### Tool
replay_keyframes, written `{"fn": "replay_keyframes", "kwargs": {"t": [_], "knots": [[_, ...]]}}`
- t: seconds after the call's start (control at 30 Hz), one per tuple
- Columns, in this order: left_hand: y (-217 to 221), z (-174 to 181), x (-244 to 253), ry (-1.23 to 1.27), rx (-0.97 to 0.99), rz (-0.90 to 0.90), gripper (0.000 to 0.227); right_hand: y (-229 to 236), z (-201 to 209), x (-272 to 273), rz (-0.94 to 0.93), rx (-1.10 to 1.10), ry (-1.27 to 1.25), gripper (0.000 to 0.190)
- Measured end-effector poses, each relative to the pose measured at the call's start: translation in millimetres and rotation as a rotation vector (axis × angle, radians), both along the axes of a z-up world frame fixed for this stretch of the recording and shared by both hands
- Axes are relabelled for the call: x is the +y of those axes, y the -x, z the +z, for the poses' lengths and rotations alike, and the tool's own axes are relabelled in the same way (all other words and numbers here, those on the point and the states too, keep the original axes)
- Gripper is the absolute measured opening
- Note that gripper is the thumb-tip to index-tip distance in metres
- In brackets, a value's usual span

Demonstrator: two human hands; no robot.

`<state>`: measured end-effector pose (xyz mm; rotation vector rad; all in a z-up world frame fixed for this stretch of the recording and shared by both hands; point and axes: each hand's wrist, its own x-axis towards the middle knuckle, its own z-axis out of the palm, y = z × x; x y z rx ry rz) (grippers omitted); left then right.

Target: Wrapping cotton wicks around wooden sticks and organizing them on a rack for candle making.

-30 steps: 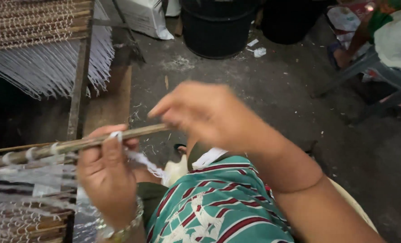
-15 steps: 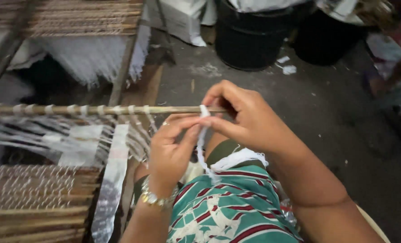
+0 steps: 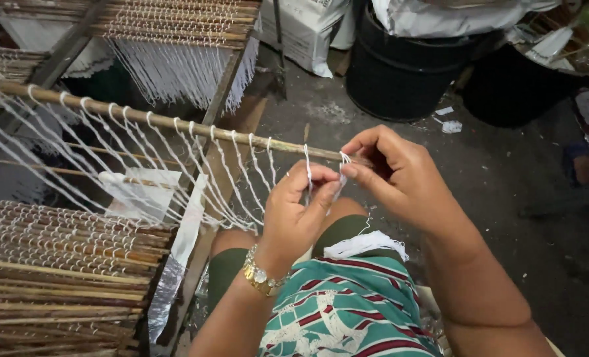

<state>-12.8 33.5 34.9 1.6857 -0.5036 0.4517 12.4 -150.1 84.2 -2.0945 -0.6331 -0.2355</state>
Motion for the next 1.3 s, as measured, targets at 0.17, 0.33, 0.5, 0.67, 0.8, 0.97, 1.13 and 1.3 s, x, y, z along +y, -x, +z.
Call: {"fn": "replay_keyframes", "kwargs": {"t": [0.17, 0.33, 0.5, 0.67, 0.8, 0.97, 1.13, 1.3], "knots": [[-4, -16, -2, 0.492, 0.140, -0.209, 0.015, 0, 0, -3, -0.015, -0.049, 0.024, 0.013], [-5, -13, -12, 0.359, 0.295, -0.168, 0.040, -2, -4, -4, -0.008, -0.015, 0.034, 0.015], [-7, -12, -10, 0.430, 0.318, -0.004, 0.011, 0, 2, -8, -0.060, -0.029, 0.047, 0.015], [-10, -25, -4, 0.466, 0.234, -0.107, 0.011, 4, 9, -9, 0.015, 0.019, 0.031, 0.019], [-22, -41, -7, 1.049, 0.321, -0.567, 0.005, -1, 9, -10, 0.079, 0.040, 0.067, 0.023], [-16, -22, -22, 1.333, 0.376, -0.800, 0.027, -11, 4, -9, 0.108, -0.030, 0.129, 0.024], [-26, -25, -21, 1.542, 0.337, -0.674, 0.024, -26, -1, -4, 0.168, -0.217, 0.130, 0.023], [-59, -103, 1, 1.275, 0.294, -0.583, 0.047, -50, 24, 12, 0.198, -0.347, 0.161, 0.019]]}}
